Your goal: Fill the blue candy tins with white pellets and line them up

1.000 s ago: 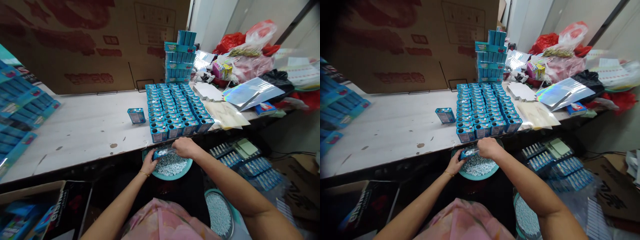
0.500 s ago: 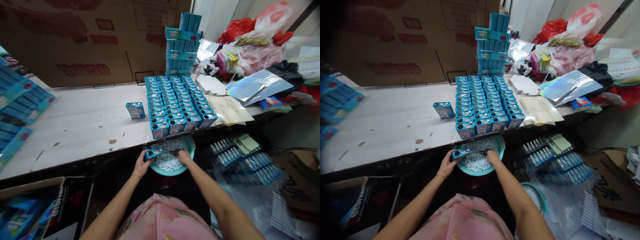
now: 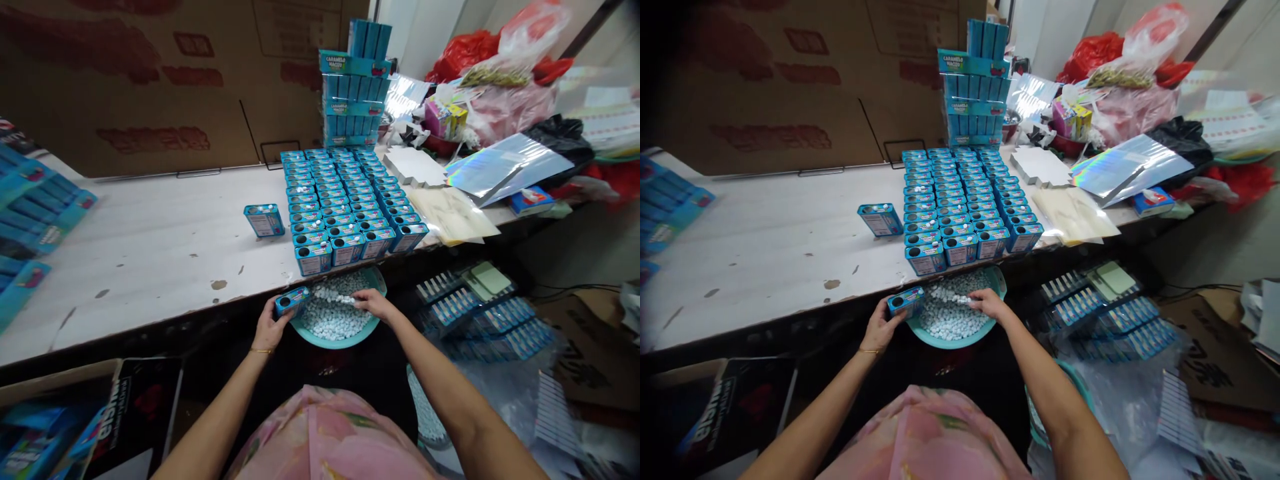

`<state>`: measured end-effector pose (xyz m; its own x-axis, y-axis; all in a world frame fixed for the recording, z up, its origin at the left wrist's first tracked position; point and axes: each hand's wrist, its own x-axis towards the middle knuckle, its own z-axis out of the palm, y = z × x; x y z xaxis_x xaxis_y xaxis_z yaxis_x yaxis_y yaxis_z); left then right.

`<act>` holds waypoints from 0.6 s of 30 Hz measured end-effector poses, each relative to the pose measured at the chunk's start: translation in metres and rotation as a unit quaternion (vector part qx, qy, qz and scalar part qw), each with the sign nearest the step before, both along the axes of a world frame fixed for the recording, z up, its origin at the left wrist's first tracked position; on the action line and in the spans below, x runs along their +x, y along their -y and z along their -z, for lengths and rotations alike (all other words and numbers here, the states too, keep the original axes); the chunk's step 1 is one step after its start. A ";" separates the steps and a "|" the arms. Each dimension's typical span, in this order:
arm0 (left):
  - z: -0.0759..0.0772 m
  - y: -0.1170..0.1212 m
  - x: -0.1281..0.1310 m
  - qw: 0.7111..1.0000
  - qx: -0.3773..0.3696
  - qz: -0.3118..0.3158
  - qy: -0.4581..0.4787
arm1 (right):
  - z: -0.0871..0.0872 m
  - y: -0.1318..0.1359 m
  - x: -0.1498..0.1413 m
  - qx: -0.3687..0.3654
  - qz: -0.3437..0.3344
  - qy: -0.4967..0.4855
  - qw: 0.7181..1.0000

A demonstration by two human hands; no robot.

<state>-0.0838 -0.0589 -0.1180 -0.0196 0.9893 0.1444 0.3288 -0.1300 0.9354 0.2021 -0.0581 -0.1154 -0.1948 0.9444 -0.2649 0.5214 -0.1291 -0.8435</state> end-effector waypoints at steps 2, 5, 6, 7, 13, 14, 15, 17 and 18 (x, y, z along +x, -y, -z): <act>-0.002 -0.001 0.004 1.000 0.008 0.004 -0.008 | -0.020 0.005 0.005 0.009 -0.006 -0.050 0.999; -0.004 -0.002 0.014 0.999 0.021 0.019 -0.027 | -0.051 0.009 0.009 0.024 -0.030 -0.042 0.998; -0.004 -0.003 0.018 0.999 0.025 0.026 -0.036 | -0.062 0.009 0.009 0.036 -0.044 -0.019 0.998; -0.004 -0.003 0.022 0.998 0.030 0.033 -0.048 | -0.071 0.009 0.007 0.050 -0.060 0.013 0.997; -0.006 -0.005 0.041 0.990 0.060 0.057 -0.111 | -0.121 0.011 -0.017 0.133 -0.160 0.264 0.942; -0.006 -0.005 0.042 0.989 0.064 0.060 -0.116 | -0.128 0.011 -0.021 0.139 -0.166 0.298 0.930; -0.006 -0.005 0.043 0.989 0.066 0.062 -0.120 | -0.134 0.012 -0.024 0.143 -0.170 0.328 0.918; -0.007 -0.005 0.043 0.988 0.067 0.063 -0.128 | -0.143 0.013 -0.030 0.149 -0.179 0.372 0.899; -0.007 -0.005 0.042 0.987 0.066 0.063 -0.130 | -0.145 0.013 -0.031 0.151 -0.182 0.385 0.892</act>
